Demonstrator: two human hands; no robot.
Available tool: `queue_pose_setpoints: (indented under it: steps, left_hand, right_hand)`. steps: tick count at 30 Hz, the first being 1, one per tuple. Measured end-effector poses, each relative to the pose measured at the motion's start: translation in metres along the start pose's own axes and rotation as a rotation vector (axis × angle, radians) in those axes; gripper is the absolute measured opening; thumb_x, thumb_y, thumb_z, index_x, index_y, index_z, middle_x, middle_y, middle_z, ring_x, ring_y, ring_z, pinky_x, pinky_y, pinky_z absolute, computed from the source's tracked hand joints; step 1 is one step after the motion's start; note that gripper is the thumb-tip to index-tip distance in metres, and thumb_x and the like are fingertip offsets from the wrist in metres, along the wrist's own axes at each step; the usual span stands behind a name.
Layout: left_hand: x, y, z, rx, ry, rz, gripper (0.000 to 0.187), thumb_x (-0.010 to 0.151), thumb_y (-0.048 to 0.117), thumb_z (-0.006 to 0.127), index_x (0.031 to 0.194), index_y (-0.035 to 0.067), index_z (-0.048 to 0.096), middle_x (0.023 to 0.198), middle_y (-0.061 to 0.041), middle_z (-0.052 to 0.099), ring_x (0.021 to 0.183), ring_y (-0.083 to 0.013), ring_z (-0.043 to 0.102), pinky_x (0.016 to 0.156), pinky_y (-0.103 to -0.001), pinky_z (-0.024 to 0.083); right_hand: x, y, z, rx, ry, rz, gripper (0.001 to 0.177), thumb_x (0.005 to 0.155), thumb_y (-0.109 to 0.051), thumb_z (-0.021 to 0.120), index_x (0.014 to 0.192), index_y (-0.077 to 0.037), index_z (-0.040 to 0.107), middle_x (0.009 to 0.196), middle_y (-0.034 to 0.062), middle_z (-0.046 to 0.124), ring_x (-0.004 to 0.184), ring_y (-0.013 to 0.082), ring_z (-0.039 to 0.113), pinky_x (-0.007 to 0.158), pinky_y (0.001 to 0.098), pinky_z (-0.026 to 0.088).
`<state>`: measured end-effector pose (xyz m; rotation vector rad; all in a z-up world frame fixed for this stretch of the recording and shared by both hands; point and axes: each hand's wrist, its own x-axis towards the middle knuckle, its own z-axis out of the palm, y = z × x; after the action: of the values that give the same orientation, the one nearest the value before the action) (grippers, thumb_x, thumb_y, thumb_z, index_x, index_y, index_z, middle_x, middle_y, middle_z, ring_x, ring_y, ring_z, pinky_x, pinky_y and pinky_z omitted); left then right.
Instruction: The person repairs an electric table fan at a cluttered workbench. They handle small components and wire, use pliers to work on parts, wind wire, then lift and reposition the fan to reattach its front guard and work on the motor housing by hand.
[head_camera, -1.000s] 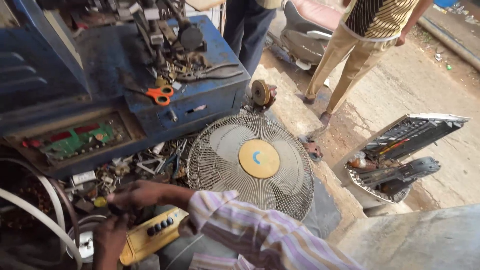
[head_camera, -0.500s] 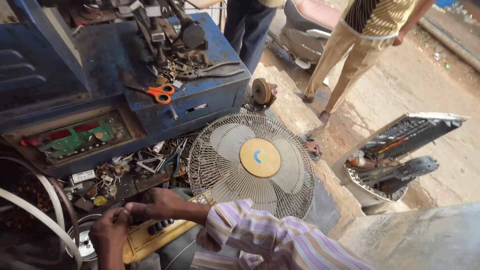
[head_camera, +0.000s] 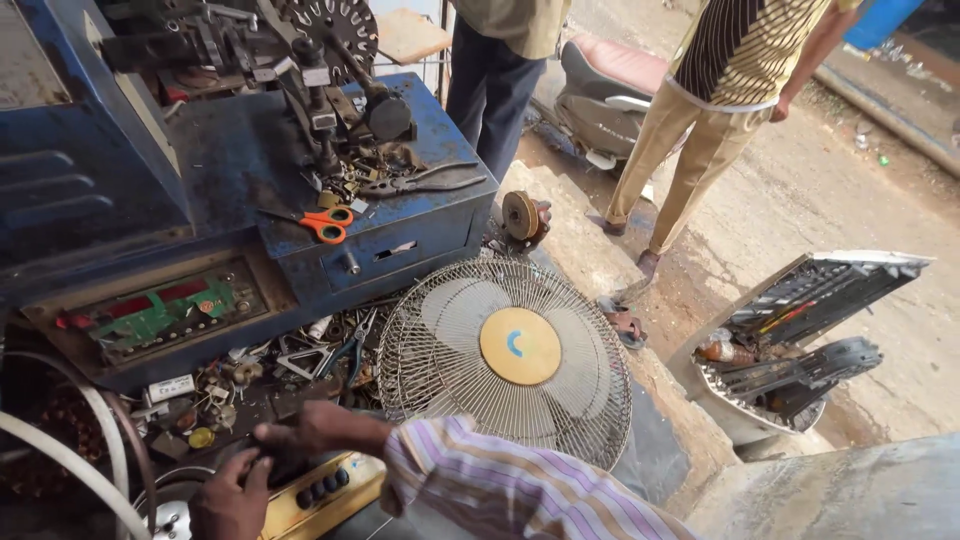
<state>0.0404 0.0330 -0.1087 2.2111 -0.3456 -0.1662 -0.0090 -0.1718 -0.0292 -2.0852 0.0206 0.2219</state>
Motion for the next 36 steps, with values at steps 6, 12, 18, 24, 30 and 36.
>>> queue_pose_setpoints:
  steps: [6, 12, 18, 24, 30, 36]
  left_hand:
    - [0.01, -0.039, 0.006, -0.319, -0.102, -0.207, 0.027, 0.095, 0.021, 0.078, 0.115, 0.003, 0.077, 0.09, -0.017, 0.076, 0.081, -0.0237, 0.069, 0.071, -0.037, 0.052]
    - [0.018, -0.046, -0.016, 0.053, 0.0, 0.353, 0.033, 0.086, 0.011, 0.07, 0.119, 0.01, 0.077, 0.098, -0.014, 0.078, 0.085, -0.0261, 0.071, 0.077, -0.038, 0.053]
    - [-0.004, 0.006, -0.012, -0.163, 0.027, 0.026, 0.052, 0.086, 0.018, 0.078, 0.132, 0.007, 0.058, 0.088, -0.014, 0.077, 0.082, -0.024, 0.075, 0.08, -0.034, 0.055]
    - [0.008, -0.011, 0.001, -0.191, -0.054, -0.125, 0.034, 0.09, 0.019, 0.079, 0.119, 0.002, 0.076, 0.083, -0.013, 0.075, 0.073, -0.0189, 0.069, 0.073, -0.034, 0.053]
    - [0.028, -0.044, 0.012, -0.844, -0.051, -0.247, 0.02, 0.097, 0.012, 0.07, 0.111, -0.003, 0.072, 0.09, -0.005, 0.072, 0.079, -0.0126, 0.066, 0.072, -0.026, 0.052]
    - [0.074, -0.131, 0.048, -0.79, 0.063, -0.406, 0.014, 0.097, 0.014, 0.071, 0.107, 0.005, 0.072, 0.091, -0.006, 0.071, 0.081, -0.0187, 0.064, 0.072, -0.033, 0.05]
  right_hand:
    - [-0.049, -0.036, 0.004, 0.066, 0.217, -0.187, 0.056, 0.093, -0.048, 0.068, 0.127, -0.004, 0.066, 0.106, 0.0178, 0.075, 0.097, 0.0289, 0.073, 0.084, 0.0401, 0.058]
    - [0.007, -0.059, -0.01, 0.507, -0.133, 0.101, 0.062, 0.098, -0.054, 0.063, 0.118, 0.004, 0.068, 0.098, 0.0213, 0.074, 0.084, 0.0316, 0.07, 0.077, 0.0444, 0.058]
    - [0.036, -0.006, -0.004, 0.062, -0.1, -0.092, 0.066, 0.104, -0.063, 0.051, 0.123, -0.003, 0.071, 0.107, 0.0211, 0.075, 0.099, 0.0332, 0.071, 0.086, 0.0446, 0.055]
    - [-0.024, -0.02, -0.004, 0.039, 0.099, -0.122, 0.061, 0.096, -0.058, 0.066, 0.12, -0.003, 0.072, 0.101, 0.0205, 0.078, 0.099, 0.032, 0.076, 0.087, 0.041, 0.058]
    - [0.004, -0.021, 0.025, 0.238, 0.178, 0.055, 0.054, 0.082, -0.048, 0.075, 0.11, -0.002, 0.072, 0.099, 0.0217, 0.076, 0.093, 0.0327, 0.074, 0.082, 0.0421, 0.056]
    - [0.01, -0.038, 0.047, -0.149, 0.175, 0.01, 0.049, 0.099, -0.046, 0.059, 0.091, -0.001, 0.076, 0.077, 0.0247, 0.071, 0.075, 0.0369, 0.071, 0.073, 0.0432, 0.056]
